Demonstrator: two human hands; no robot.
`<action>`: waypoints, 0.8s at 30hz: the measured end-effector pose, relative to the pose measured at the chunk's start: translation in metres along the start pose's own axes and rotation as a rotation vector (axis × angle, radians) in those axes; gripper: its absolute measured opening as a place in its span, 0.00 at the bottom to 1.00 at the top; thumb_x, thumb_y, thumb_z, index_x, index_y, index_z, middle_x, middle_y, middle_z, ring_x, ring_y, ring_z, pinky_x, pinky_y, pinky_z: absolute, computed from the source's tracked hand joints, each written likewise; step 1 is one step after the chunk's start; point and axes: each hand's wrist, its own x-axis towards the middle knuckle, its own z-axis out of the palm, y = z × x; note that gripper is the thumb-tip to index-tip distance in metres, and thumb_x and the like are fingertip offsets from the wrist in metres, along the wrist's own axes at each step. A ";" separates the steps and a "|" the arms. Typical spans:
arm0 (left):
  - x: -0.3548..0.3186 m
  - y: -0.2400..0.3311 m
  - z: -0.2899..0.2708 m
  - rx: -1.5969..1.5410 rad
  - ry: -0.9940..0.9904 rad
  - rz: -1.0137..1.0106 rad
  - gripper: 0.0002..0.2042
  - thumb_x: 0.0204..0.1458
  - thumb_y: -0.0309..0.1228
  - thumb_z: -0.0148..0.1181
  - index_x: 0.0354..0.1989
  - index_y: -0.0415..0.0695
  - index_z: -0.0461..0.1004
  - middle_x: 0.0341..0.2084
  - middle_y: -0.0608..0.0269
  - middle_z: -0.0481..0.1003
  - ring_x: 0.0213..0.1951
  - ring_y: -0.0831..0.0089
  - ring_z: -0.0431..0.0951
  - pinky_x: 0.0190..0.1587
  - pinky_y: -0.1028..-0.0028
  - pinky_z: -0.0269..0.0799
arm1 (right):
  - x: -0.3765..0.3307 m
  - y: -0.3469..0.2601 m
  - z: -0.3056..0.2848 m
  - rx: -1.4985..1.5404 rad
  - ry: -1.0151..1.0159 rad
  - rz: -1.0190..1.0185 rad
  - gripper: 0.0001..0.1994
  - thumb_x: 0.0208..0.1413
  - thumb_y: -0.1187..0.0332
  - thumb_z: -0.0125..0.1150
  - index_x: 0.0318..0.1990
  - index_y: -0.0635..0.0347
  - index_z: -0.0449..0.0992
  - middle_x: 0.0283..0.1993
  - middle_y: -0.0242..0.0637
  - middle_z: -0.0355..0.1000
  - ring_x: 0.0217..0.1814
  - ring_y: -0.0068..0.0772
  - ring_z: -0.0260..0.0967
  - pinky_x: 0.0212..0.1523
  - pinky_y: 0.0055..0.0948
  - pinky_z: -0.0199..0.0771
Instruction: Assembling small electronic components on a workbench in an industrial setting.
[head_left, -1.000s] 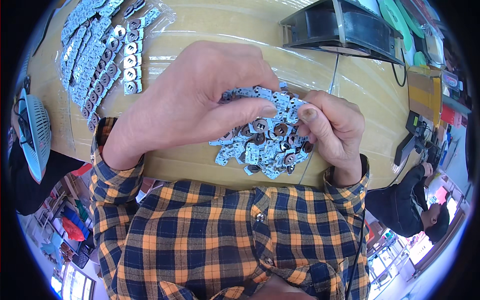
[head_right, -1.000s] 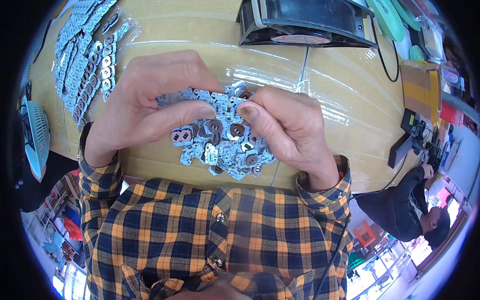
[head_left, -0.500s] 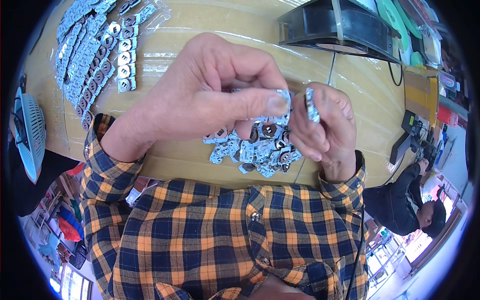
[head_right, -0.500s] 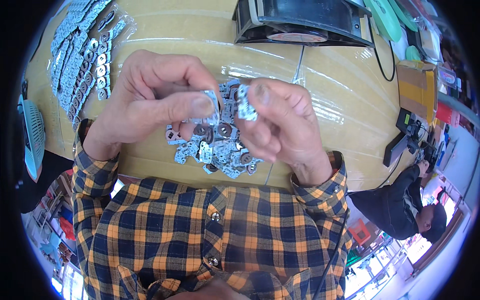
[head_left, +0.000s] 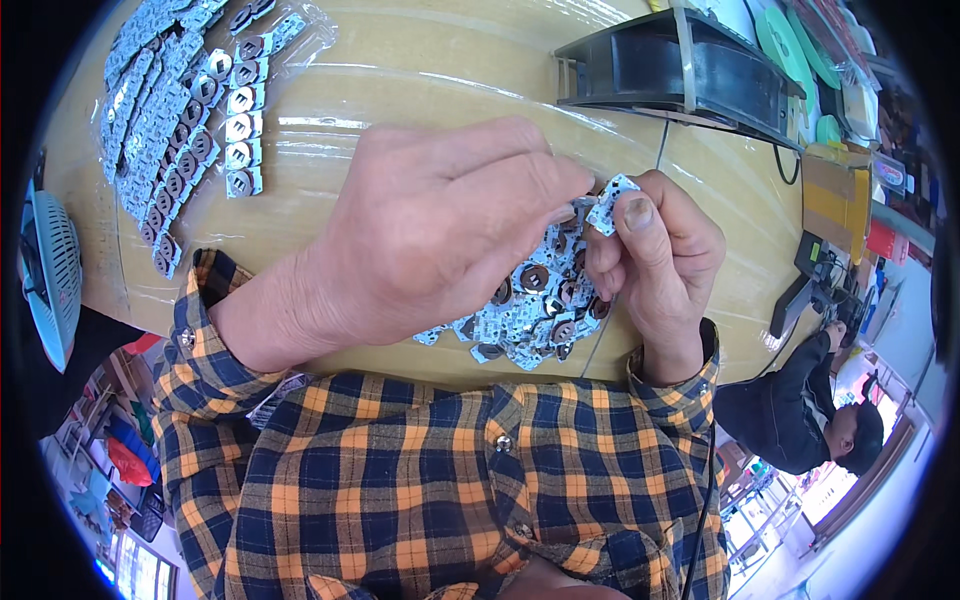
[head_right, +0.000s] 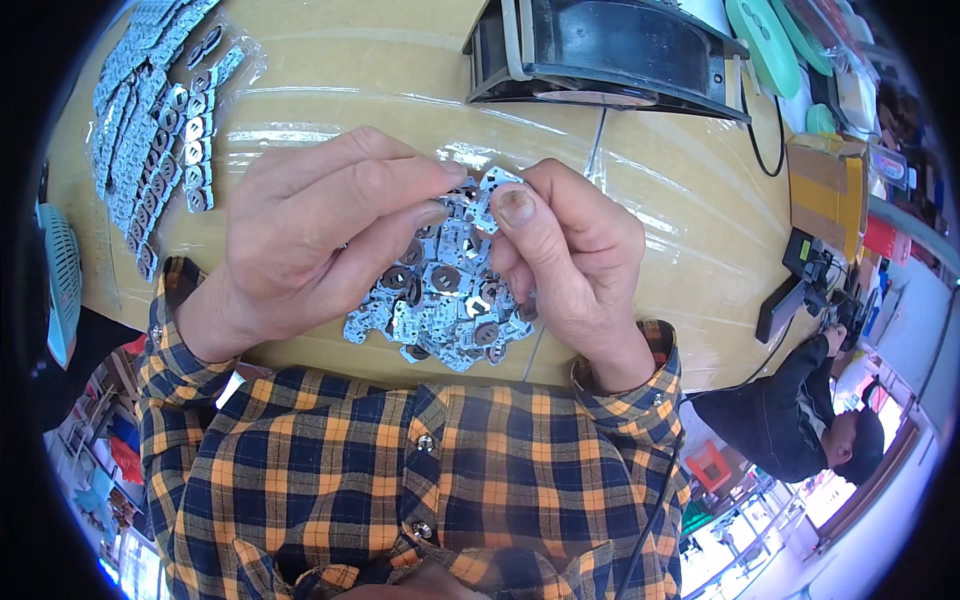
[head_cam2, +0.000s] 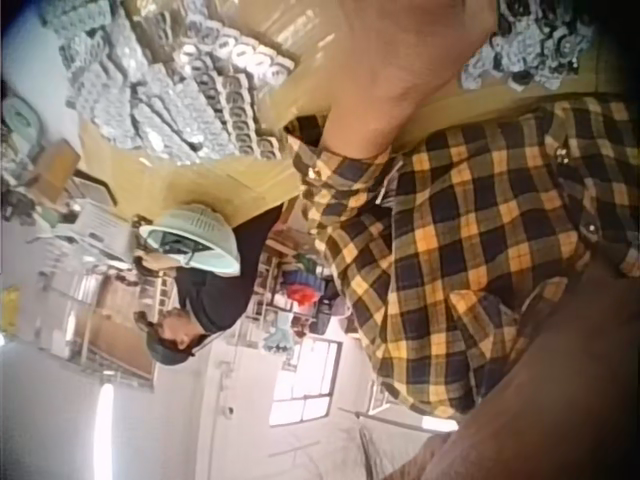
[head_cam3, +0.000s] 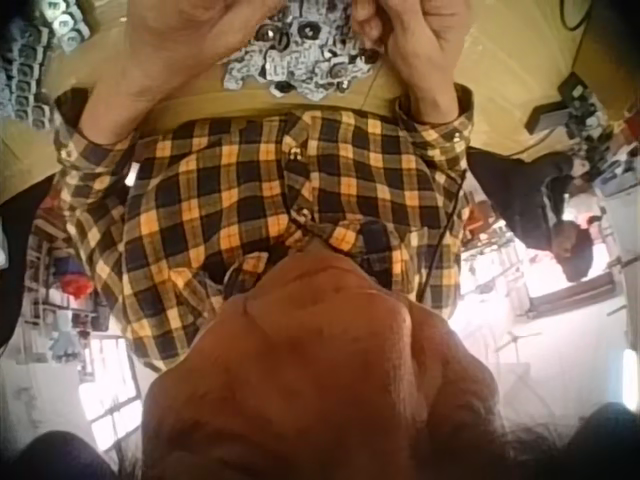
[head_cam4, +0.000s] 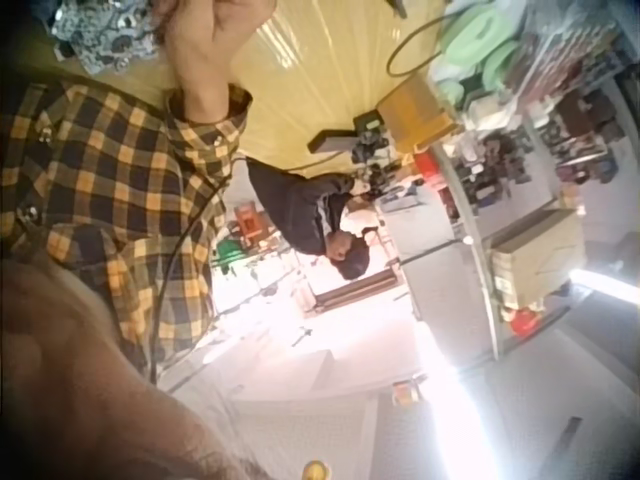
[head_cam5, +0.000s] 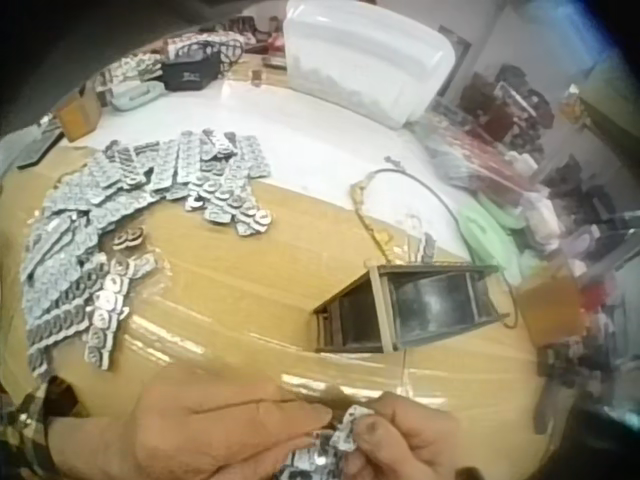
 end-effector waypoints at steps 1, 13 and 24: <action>-0.001 -0.001 0.000 0.001 0.001 -0.002 0.14 0.41 0.14 0.63 0.40 0.35 0.77 0.27 0.53 0.77 0.25 0.65 0.78 0.24 0.73 0.70 | 0.000 0.000 0.000 0.000 -0.003 0.001 0.15 0.67 0.64 0.48 0.31 0.65 0.68 0.21 0.31 0.66 0.16 0.14 0.56 0.16 0.15 0.57; -0.003 -0.001 0.001 0.109 0.037 0.028 0.14 0.40 0.15 0.63 0.39 0.36 0.77 0.26 0.55 0.77 0.22 0.65 0.77 0.22 0.73 0.68 | 0.002 0.002 0.004 0.014 0.020 -0.028 0.12 0.65 0.67 0.53 0.30 0.64 0.74 0.17 0.24 0.66 0.15 0.08 0.54 0.16 0.14 0.50; 0.001 -0.001 0.003 0.059 0.061 -0.019 0.12 0.42 0.15 0.64 0.37 0.35 0.76 0.25 0.54 0.76 0.22 0.65 0.77 0.22 0.73 0.68 | 0.006 0.002 0.003 0.137 0.007 0.065 0.15 0.65 0.65 0.52 0.27 0.64 0.72 0.15 0.26 0.65 0.13 0.10 0.54 0.13 0.15 0.50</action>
